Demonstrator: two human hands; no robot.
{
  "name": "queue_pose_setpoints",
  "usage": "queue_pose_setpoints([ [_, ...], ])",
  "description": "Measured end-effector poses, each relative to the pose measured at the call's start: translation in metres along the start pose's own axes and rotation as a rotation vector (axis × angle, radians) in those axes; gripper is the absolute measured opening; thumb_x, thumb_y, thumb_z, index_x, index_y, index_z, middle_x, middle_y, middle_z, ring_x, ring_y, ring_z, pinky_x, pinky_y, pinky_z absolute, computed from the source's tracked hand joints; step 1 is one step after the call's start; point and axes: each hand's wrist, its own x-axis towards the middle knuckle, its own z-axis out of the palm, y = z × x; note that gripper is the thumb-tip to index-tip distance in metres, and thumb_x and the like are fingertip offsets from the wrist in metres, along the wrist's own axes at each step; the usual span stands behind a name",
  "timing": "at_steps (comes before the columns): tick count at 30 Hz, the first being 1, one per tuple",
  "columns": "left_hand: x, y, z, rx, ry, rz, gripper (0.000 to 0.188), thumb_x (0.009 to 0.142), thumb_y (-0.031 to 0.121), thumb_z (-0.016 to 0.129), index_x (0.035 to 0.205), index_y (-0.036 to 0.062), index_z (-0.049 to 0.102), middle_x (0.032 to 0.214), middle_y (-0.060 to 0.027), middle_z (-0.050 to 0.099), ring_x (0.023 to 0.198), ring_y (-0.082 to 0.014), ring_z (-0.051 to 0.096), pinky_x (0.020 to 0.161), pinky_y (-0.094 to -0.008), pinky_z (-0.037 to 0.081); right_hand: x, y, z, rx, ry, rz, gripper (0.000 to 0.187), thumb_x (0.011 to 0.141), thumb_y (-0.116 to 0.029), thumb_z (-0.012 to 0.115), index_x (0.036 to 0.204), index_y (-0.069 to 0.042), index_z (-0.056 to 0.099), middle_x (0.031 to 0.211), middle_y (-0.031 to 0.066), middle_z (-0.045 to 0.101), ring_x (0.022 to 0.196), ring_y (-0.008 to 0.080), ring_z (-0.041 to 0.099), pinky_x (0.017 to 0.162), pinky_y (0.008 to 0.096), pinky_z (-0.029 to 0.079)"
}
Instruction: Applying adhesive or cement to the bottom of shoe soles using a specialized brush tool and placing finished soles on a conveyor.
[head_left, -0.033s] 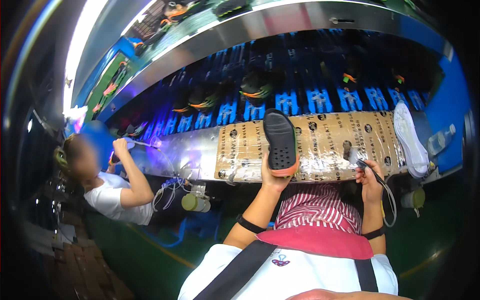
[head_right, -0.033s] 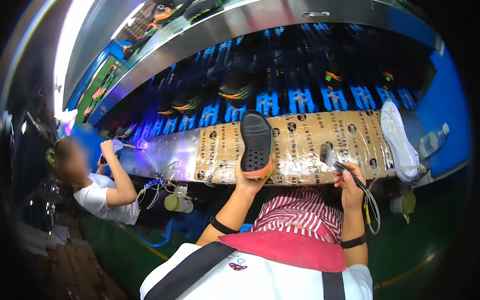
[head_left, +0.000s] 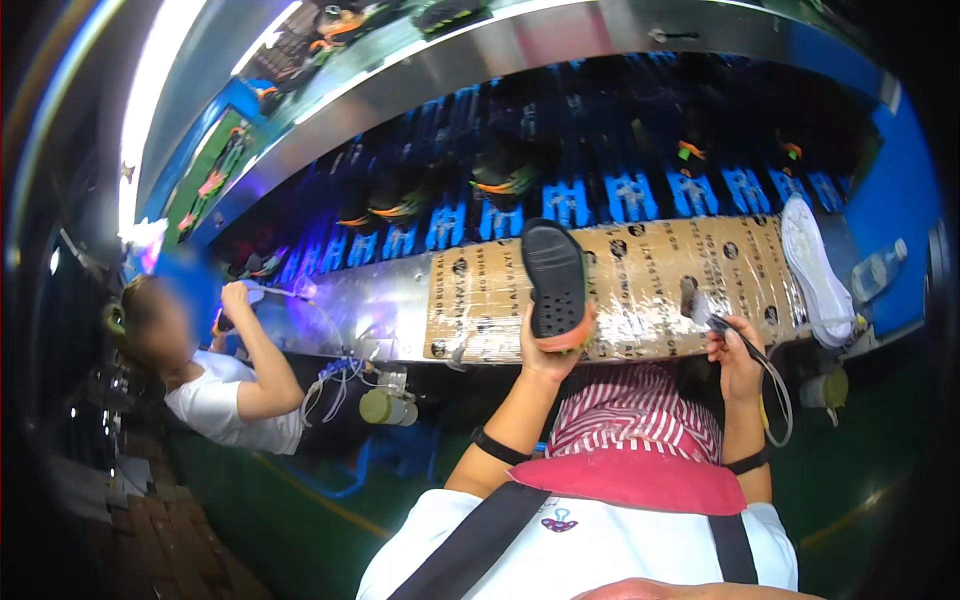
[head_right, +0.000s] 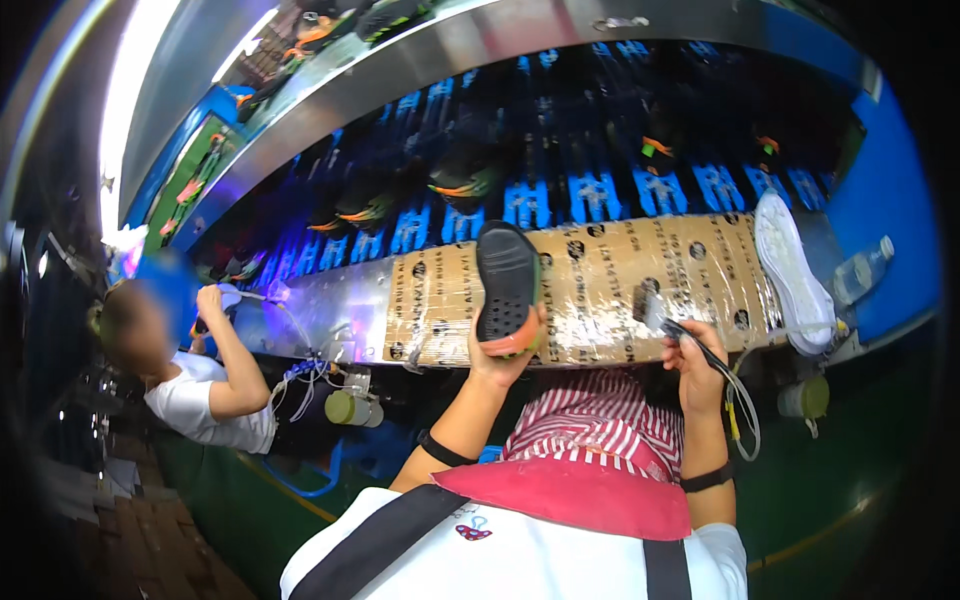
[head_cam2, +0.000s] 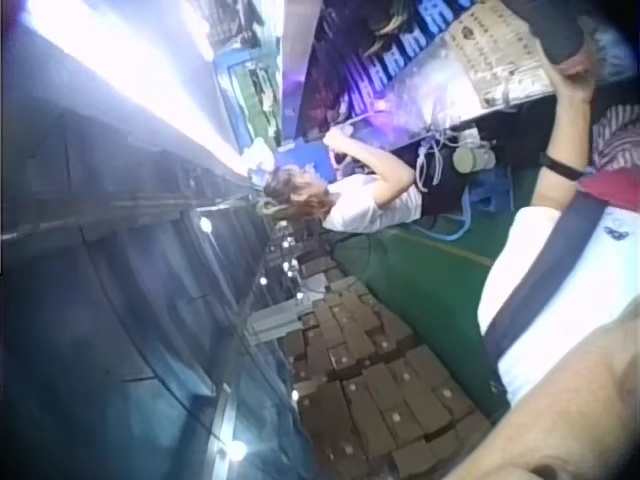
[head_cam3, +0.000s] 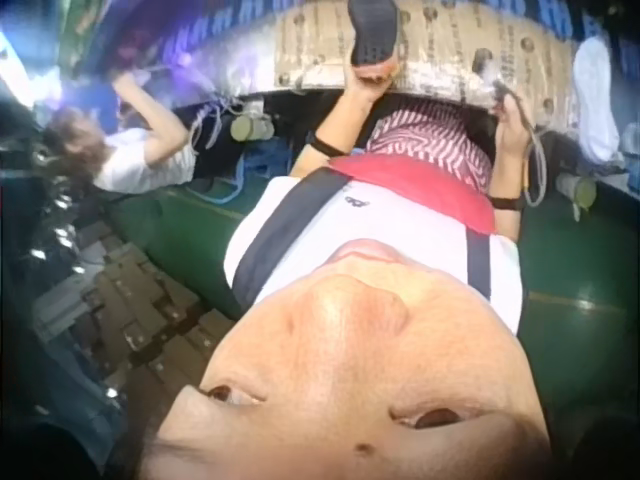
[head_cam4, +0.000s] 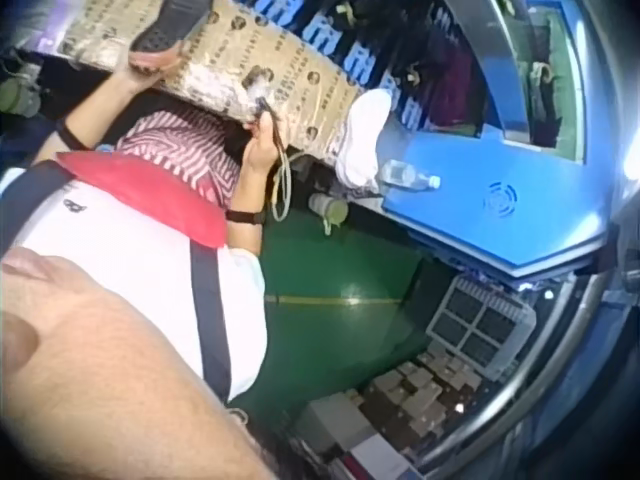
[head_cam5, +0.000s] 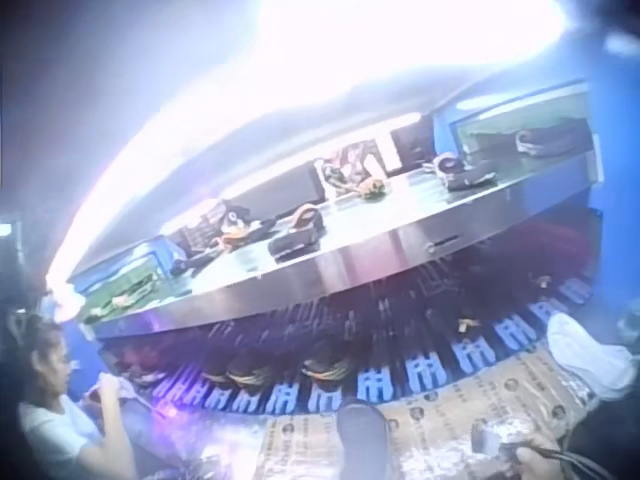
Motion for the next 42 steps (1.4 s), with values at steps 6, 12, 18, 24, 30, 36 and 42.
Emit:
queue_pose_setpoints([
  [6, -0.009, -0.009, -0.011, -0.008, -0.064, -0.094, 0.058, 0.079, 0.038, 0.041, 0.122, -0.0004, 0.048, 0.118, -0.0243, 0.052, 0.110, -0.0395, 0.050, 0.092, -0.0484, 0.043, -0.003, -0.018, 0.029, -0.008, -0.046, 0.005, 0.022, 0.086, -0.010, 0.055, 0.103, 0.003, 0.055, 0.082, 0.0148, 0.065, 0.062, 0.0148, 0.060, 0.055, 0.0238, 0.048],
  [12, -0.021, -0.038, -0.007, -0.046, -0.256, -0.220, 0.066, 0.087, 0.056, 0.036, 0.126, 0.0036, 0.046, 0.123, -0.0198, 0.051, 0.108, -0.0376, 0.053, 0.088, -0.0463, 0.047, 0.002, -0.038, 0.069, -0.037, -0.180, 0.056, 0.021, 0.083, -0.007, 0.058, 0.101, 0.004, 0.058, 0.079, 0.0104, 0.064, 0.057, 0.0077, 0.054, 0.052, 0.0188, 0.044],
  [18, -0.036, -0.069, -0.003, 0.070, -0.185, -0.258, 0.059, 0.090, 0.050, 0.042, 0.129, 0.0060, 0.042, 0.123, -0.0118, 0.053, 0.109, -0.0254, 0.054, 0.093, -0.0398, 0.045, -0.008, -0.054, 0.112, -0.524, -0.367, -0.129, 0.020, 0.075, -0.004, 0.064, 0.093, 0.004, 0.061, 0.082, 0.0090, 0.066, 0.068, 0.0117, 0.062, 0.062, 0.0240, 0.050],
  [24, -0.043, -0.076, 0.006, 0.059, -0.291, -0.331, 0.058, 0.088, 0.048, 0.049, 0.131, 0.0089, 0.041, 0.126, -0.0104, 0.051, 0.115, -0.0229, 0.050, 0.100, -0.0389, 0.039, 0.000, -0.050, 0.134, -0.912, -0.275, -0.798, 0.021, 0.066, -0.005, 0.067, 0.086, 0.000, 0.062, 0.067, 0.0112, 0.058, 0.053, 0.0219, 0.059, 0.048, 0.0284, 0.045],
  [30, -0.037, -0.074, -0.023, 0.082, -0.168, -0.443, 0.059, 0.086, 0.048, 0.052, 0.130, 0.0104, 0.043, 0.127, -0.0107, 0.051, 0.115, -0.0252, 0.051, 0.100, -0.0415, 0.039, -0.007, -0.045, 0.151, -1.124, -0.302, -0.817, 0.018, 0.067, -0.008, 0.063, 0.082, -0.003, 0.055, 0.069, 0.0088, 0.050, 0.063, 0.0263, 0.057, 0.054, 0.0343, 0.046],
  [36, -0.036, -0.072, -0.015, 0.043, -0.295, -0.405, 0.058, 0.086, 0.048, 0.052, 0.130, 0.0103, 0.043, 0.127, -0.0109, 0.051, 0.115, -0.0251, 0.051, 0.099, -0.0413, 0.040, -0.010, -0.043, 0.136, -0.987, -0.607, -0.827, 0.025, 0.067, -0.007, 0.063, 0.091, -0.001, 0.059, 0.069, 0.0083, 0.052, 0.061, 0.0242, 0.058, 0.052, 0.0321, 0.046],
  [42, -0.041, -0.075, 0.007, 0.042, -0.380, -0.347, 0.060, 0.085, 0.049, 0.053, 0.129, 0.0101, 0.043, 0.126, -0.0114, 0.051, 0.114, -0.0250, 0.051, 0.099, -0.0411, 0.040, -0.003, -0.057, 0.133, -1.087, -0.328, -0.775, 0.024, 0.068, -0.009, 0.064, 0.092, -0.003, 0.060, 0.069, 0.0079, 0.052, 0.060, 0.0245, 0.057, 0.051, 0.0334, 0.046],
])
